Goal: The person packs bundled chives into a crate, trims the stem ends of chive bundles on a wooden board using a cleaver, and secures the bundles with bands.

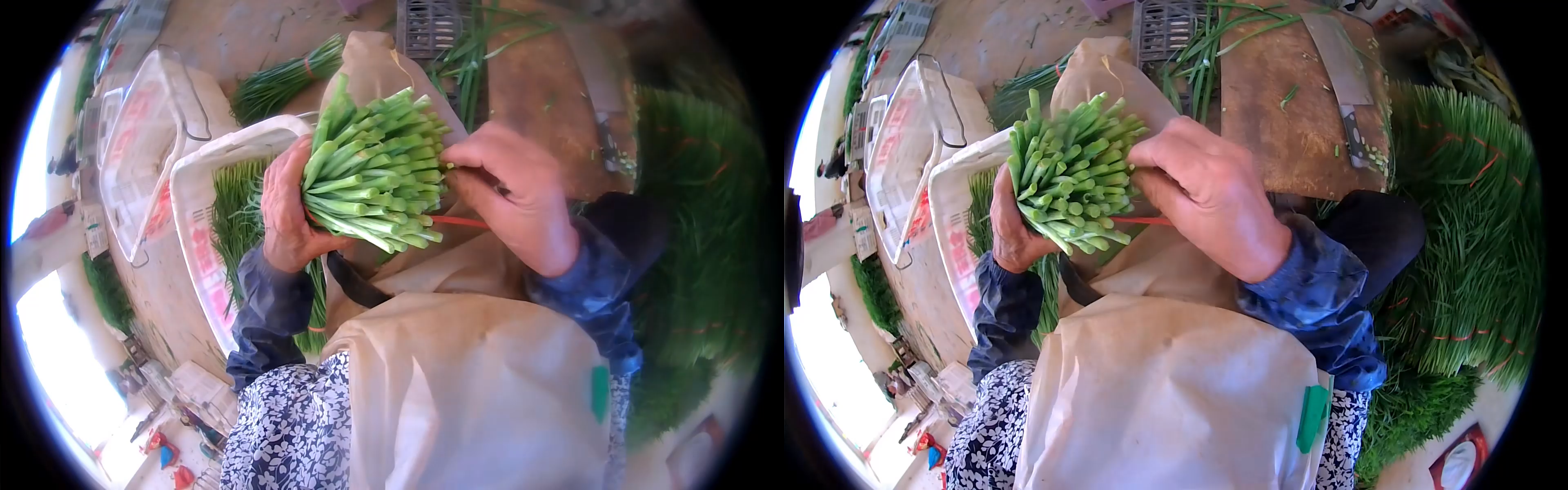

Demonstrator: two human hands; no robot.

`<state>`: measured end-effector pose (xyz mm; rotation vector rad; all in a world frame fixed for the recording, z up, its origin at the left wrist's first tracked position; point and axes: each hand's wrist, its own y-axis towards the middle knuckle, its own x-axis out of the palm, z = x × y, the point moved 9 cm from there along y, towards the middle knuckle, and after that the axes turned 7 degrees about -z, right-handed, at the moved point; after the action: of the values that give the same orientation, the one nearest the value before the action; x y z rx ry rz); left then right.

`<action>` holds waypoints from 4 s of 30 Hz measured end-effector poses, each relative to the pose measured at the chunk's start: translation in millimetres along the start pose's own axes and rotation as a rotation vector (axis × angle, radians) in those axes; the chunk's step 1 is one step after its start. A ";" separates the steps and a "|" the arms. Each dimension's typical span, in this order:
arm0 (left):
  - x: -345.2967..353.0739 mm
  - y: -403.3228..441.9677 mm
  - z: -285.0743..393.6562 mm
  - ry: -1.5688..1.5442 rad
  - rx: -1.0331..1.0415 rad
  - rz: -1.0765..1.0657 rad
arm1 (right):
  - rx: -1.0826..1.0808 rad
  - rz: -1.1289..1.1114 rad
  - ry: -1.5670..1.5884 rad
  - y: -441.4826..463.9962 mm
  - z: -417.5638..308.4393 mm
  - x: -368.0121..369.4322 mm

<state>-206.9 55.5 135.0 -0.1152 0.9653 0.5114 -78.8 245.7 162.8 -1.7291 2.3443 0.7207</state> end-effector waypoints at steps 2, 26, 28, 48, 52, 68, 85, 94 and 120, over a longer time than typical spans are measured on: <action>-0.6 0.7 2.1 0.007 0.016 0.006 | -0.001 0.003 -0.055 1.1 -3.8 -0.4; -8.5 6.7 23.9 0.115 0.131 0.002 | -0.103 -0.300 -0.039 58.9 -36.3 12.6; -8.7 6.7 25.1 0.115 0.134 0.009 | -0.040 -0.263 -0.074 58.5 -31.9 12.5; -0.2 5.4 14.3 0.113 0.029 -0.021 | -0.089 -0.116 0.166 65.9 -22.8 19.7; 4.6 -1.0 0.7 -0.045 -0.014 0.007 | 0.028 0.052 0.307 58.5 6.4 -21.2; 5.7 1.1 -11.0 -0.083 -0.075 -0.054 | 0.243 0.036 0.327 -26.4 49.6 -0.5; 8.5 3.7 -12.0 -0.085 -0.143 -0.143 | -0.350 0.093 -0.447 4.5 -11.3 21.2; 2.9 24.6 18.3 -0.297 -0.009 0.082 | -0.089 0.390 -0.370 -8.1 11.3 -81.4; 13.8 196.2 150.0 -0.080 0.157 -0.092 | 0.719 0.003 -0.922 -146.1 243.8 -170.0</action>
<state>-178.3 279.8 235.3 0.0020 0.9140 0.3512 72.6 470.2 -27.9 -0.8140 1.6310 0.4314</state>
